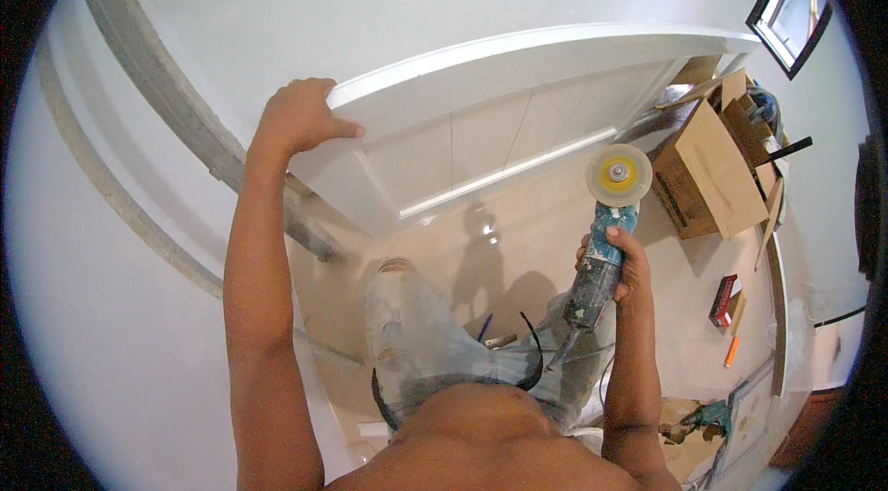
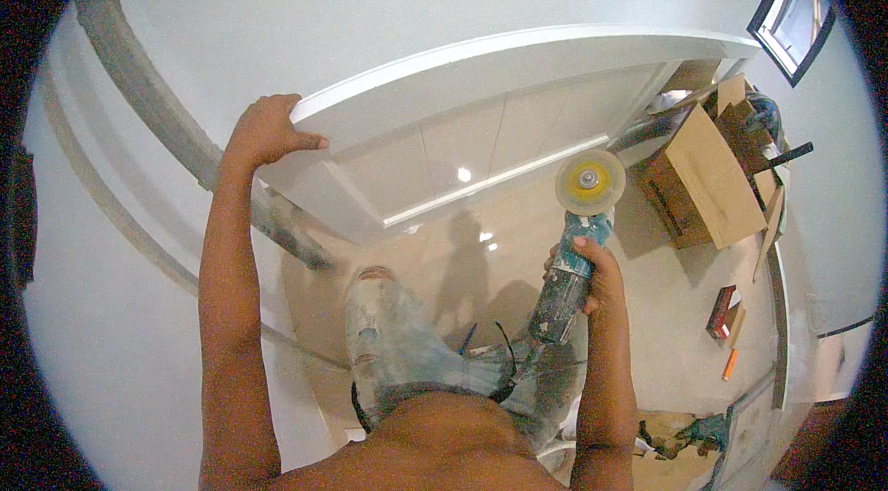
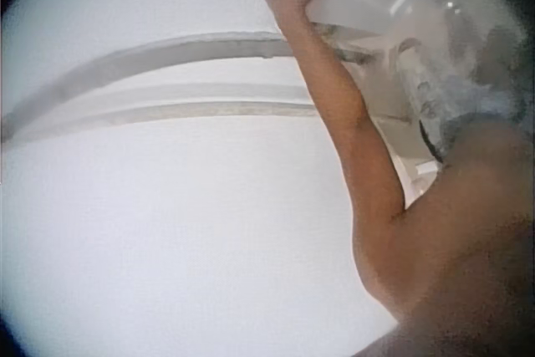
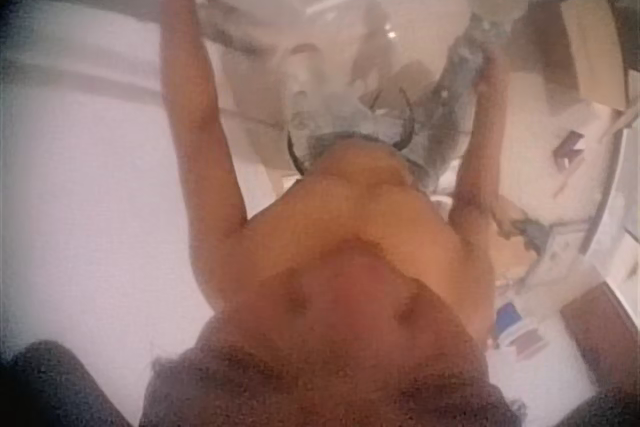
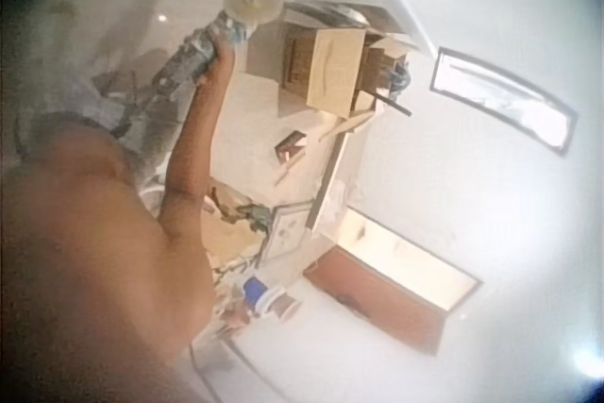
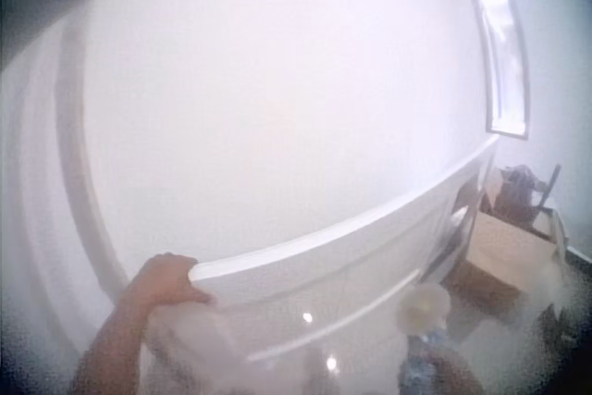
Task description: The person uses an angle grinder to smooth the edges of white molding pieces. They hold the molding with one hand and operate the grinder with the other, moving along the length of the pieces.
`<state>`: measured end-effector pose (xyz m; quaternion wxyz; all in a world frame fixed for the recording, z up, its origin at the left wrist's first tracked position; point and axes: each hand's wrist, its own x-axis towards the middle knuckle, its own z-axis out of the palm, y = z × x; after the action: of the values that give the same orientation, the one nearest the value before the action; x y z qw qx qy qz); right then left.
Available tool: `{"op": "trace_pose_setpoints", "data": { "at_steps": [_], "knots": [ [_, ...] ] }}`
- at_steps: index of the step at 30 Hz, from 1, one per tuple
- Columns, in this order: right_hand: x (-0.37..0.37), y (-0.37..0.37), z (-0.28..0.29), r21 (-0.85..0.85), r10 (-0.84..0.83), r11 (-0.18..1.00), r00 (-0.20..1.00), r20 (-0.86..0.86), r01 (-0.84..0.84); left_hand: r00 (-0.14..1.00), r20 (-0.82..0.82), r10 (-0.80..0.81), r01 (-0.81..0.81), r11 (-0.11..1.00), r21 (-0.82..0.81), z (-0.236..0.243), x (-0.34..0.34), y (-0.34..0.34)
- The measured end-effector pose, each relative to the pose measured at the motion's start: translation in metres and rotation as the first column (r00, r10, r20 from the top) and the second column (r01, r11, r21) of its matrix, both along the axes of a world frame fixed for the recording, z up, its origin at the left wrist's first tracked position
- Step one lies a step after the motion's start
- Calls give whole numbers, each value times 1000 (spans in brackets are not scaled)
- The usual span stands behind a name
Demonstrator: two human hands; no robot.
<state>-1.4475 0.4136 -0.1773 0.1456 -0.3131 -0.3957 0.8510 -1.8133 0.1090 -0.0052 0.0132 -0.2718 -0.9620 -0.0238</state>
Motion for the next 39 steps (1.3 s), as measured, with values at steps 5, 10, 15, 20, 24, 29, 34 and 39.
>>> {"op": "trace_pose_setpoints", "data": {
  "at_steps": [5,10,15,20,24,29,34,39],
  "knots": [
    [1,-4,-29,-91,-41,996,969,-243,19,1000,-23,10,-9,999,34,-2,-11,1],
    [-12,-18,-53,-238,-79,971,911,-404,-22,1000,-12,5,-4,998,58,-4,-18,2],
    [-21,-25,-49,-189,4,980,949,-315,-66,999,-52,9,-7,999,50,-4,-17,2],
    [-26,-30,-43,-292,-37,953,922,-386,-83,1000,2,28,-28,999,42,-2,-20,2],
    [-25,-16,-30,-167,73,976,934,-350,-139,1000,29,11,-11,1000,22,-4,-26,-1],
    [-14,-11,30,-198,157,961,970,-183,-193,996,89,23,-13,993,-119,-12,-44,-6],
    [-4,-32,112,-345,115,932,993,-19,-115,983,176,-60,81,990,-114,-12,-55,-10],
    [-9,-29,181,-345,237,927,943,234,-147,967,237,-96,127,984,-121,-9,-60,0]
  ]
}}
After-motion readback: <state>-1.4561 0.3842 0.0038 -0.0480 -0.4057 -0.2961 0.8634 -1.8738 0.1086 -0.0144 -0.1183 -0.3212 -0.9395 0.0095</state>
